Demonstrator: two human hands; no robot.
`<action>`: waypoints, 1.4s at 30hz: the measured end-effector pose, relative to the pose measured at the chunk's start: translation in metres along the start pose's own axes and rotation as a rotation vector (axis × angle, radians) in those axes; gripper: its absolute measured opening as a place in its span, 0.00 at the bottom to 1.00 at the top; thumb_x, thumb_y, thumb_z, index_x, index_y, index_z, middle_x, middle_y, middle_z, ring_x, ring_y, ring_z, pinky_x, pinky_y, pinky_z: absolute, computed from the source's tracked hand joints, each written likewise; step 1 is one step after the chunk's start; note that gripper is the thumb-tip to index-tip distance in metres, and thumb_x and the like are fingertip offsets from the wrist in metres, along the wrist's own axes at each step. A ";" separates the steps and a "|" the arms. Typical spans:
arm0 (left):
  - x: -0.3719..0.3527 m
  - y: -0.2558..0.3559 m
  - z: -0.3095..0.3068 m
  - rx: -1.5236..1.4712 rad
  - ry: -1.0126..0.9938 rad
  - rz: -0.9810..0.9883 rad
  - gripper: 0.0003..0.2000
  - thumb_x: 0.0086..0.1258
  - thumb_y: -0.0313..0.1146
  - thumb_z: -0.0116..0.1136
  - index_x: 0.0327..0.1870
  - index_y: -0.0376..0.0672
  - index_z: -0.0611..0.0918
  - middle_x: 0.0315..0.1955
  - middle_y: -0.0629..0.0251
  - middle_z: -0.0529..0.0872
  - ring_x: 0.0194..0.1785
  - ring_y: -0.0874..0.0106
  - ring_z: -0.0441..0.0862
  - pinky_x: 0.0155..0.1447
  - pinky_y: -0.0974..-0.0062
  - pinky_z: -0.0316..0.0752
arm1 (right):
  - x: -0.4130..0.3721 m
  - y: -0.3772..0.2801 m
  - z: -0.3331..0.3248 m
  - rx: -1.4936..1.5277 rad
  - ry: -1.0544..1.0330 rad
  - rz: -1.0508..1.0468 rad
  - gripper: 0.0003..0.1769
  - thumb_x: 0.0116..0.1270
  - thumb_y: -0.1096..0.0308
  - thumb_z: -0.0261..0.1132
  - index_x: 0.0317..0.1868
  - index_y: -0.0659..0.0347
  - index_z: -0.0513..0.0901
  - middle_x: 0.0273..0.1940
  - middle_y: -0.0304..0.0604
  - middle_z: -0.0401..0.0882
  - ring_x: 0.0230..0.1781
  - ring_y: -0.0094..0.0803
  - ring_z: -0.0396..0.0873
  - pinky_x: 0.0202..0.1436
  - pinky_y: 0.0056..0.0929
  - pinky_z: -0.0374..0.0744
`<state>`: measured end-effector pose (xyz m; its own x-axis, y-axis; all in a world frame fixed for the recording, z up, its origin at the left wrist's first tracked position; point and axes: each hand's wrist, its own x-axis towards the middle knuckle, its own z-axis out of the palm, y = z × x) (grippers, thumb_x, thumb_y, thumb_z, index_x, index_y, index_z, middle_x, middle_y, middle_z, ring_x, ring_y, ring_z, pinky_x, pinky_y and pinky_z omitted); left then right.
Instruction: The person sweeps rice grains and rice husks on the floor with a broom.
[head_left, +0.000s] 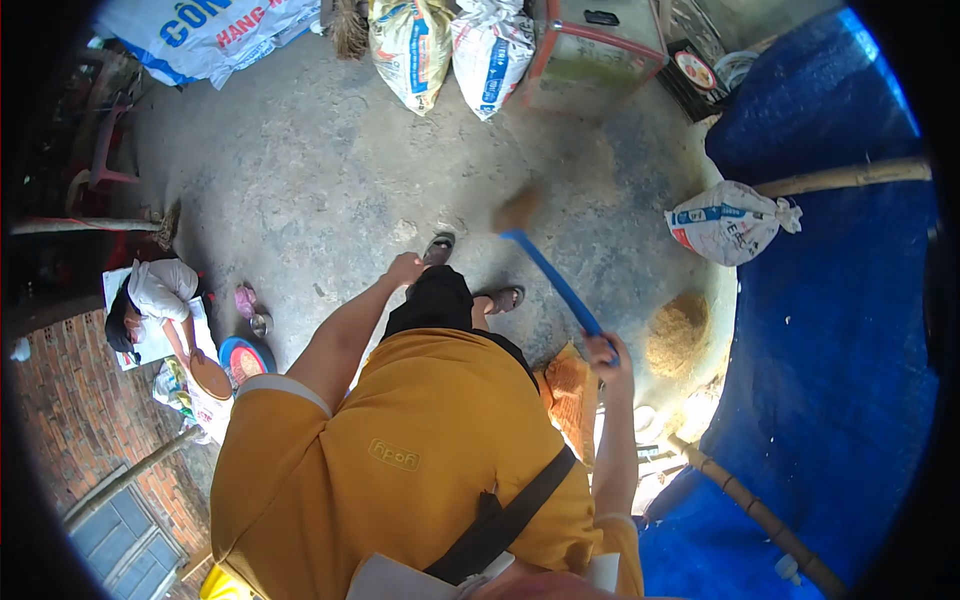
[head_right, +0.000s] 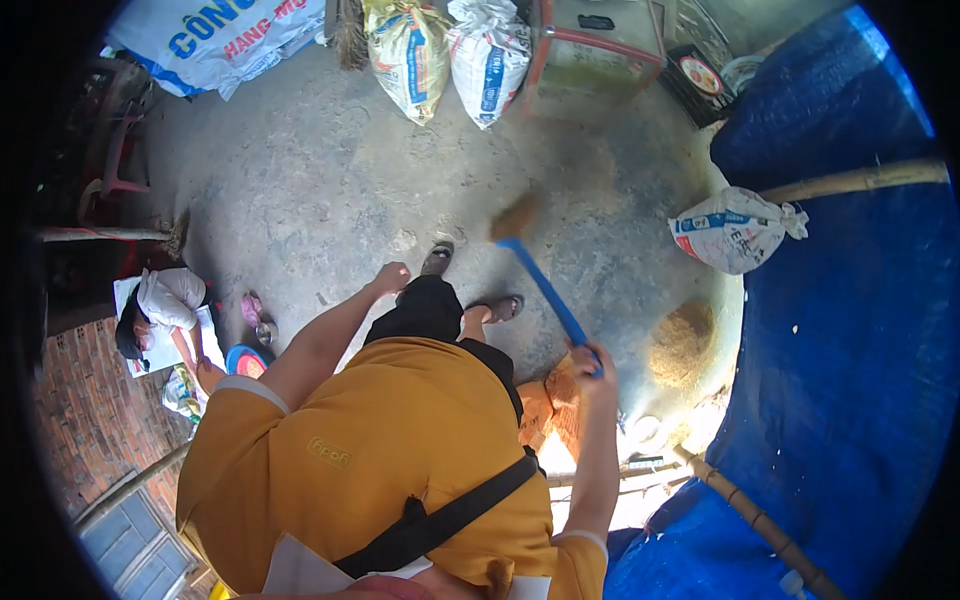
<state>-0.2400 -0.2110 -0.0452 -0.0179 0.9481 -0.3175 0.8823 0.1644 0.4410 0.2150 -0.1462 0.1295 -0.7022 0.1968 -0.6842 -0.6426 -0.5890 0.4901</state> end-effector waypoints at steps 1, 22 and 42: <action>0.007 0.010 -0.009 0.013 -0.031 0.009 0.10 0.45 0.35 0.43 0.14 0.40 0.74 0.18 0.57 0.76 0.25 0.61 0.74 0.28 0.70 0.69 | -0.017 -0.006 -0.017 -0.003 -0.016 -0.080 0.16 0.53 0.72 0.46 0.41 0.74 0.61 0.16 0.34 0.59 0.07 0.17 0.56 0.09 0.14 0.57; 0.032 0.078 -0.150 -1.761 -0.957 -0.489 0.24 0.51 0.51 0.50 0.34 0.34 0.71 0.27 0.58 0.75 0.32 0.70 0.74 0.37 0.74 0.70 | 0.198 0.209 0.154 -0.644 0.156 0.328 0.07 0.57 0.65 0.48 0.34 0.58 0.66 0.15 0.31 0.59 0.11 0.16 0.58 0.14 0.13 0.61; -0.014 -0.356 -0.167 -1.445 0.221 -1.191 0.09 0.44 0.39 0.53 0.18 0.49 0.66 0.11 0.71 0.67 0.10 0.76 0.65 0.12 0.78 0.60 | 0.155 0.192 0.087 -1.001 0.581 -0.581 0.14 0.56 0.67 0.48 0.43 0.63 0.66 0.27 0.43 0.68 0.26 0.29 0.70 0.31 0.28 0.74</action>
<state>-0.6322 -0.2370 -0.0575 -0.3957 0.1754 -0.9015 -0.6545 0.6347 0.4108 -0.0438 -0.1605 0.1650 -0.0021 0.4011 -0.9160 -0.1222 -0.9093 -0.3979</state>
